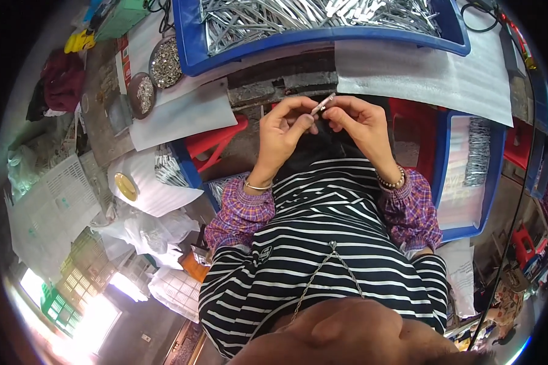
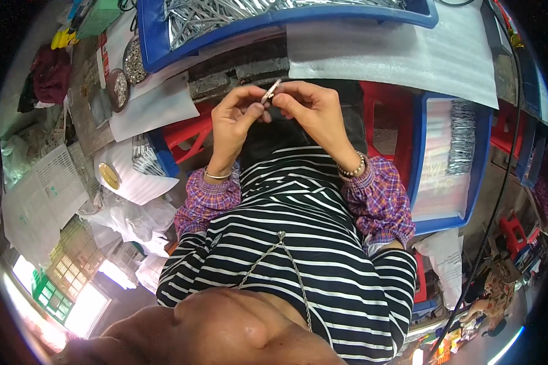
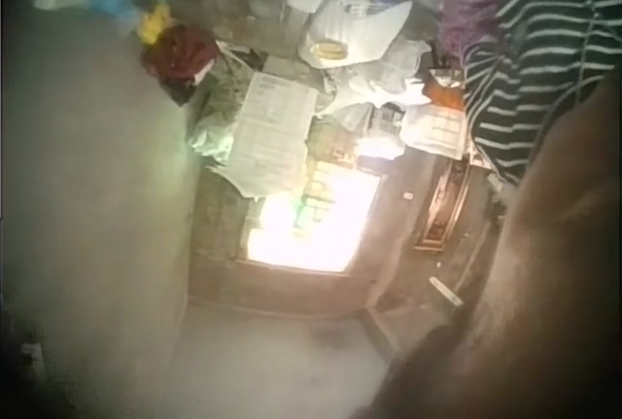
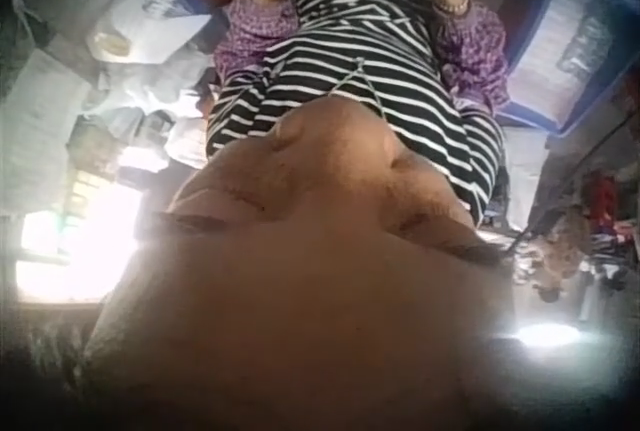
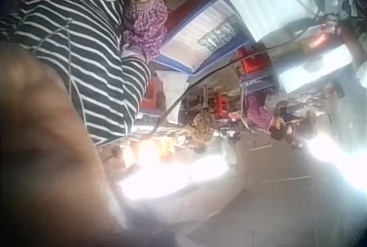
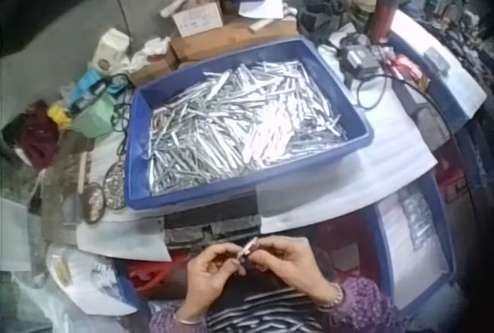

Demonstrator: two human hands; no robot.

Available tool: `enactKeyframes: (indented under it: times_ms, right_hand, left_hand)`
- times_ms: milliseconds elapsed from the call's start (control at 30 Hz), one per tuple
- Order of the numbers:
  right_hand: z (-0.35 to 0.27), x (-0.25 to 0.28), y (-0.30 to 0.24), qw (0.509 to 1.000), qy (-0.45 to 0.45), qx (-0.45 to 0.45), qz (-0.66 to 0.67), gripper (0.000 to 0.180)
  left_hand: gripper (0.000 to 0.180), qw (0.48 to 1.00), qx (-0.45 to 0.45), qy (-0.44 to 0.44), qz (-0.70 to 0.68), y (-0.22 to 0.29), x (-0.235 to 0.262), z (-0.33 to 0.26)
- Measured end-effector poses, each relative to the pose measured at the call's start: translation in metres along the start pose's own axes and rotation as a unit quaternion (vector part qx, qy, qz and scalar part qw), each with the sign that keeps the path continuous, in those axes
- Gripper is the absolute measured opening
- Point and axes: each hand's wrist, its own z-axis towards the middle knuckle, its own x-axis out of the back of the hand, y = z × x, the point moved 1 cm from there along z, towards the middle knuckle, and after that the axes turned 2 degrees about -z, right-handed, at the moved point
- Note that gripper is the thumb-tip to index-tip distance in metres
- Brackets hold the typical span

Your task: Assembling small metal hardware components by manually inserting pins into silver parts.

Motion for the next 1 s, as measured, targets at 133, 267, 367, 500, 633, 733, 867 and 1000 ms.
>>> enactKeyframes:
  times_ms: [133,267,367,500,633,733,867,1000]
  right_hand:
    - [0.0,-0.003,0.005,0.999,0.022,0.03,-0.02,0.014]
    - [-0.002,-0.007,0.007,0.987,0.071,0.087,-0.112,0.01]
    - [0.0,-0.008,0.015,0.971,0.106,0.126,-0.173,0.009]
    - [0.0,-0.008,0.018,0.955,0.112,0.147,-0.233,0.011]
    - [0.002,-0.009,0.019,0.958,0.123,0.14,-0.217,0.01]
    - [0.002,-0.008,0.019,0.965,0.12,0.135,-0.191,0.012]
    - [0.003,-0.006,0.016,0.981,0.095,0.081,-0.148,0.014]
    - [0.003,-0.001,0.023,0.998,0.041,-0.021,-0.044,0.016]
  left_hand:
    - [0.018,1.0,-0.028,0.006,0.007,-0.004,-0.007,-0.005]
    - [0.018,0.992,-0.101,0.014,0.079,-0.014,-0.012,-0.009]
    - [0.016,0.997,-0.074,0.034,0.015,-0.022,-0.018,-0.01]
    - [0.015,0.995,-0.035,0.057,-0.079,-0.028,-0.02,-0.012]
    - [0.016,0.995,-0.018,0.055,-0.086,-0.028,-0.021,-0.011]
    - [0.017,0.995,-0.002,0.052,-0.087,-0.029,-0.021,-0.012]
    - [0.019,0.988,0.056,0.055,-0.132,-0.029,-0.017,-0.014]
    - [0.025,0.978,0.086,0.042,-0.184,-0.025,-0.014,-0.014]
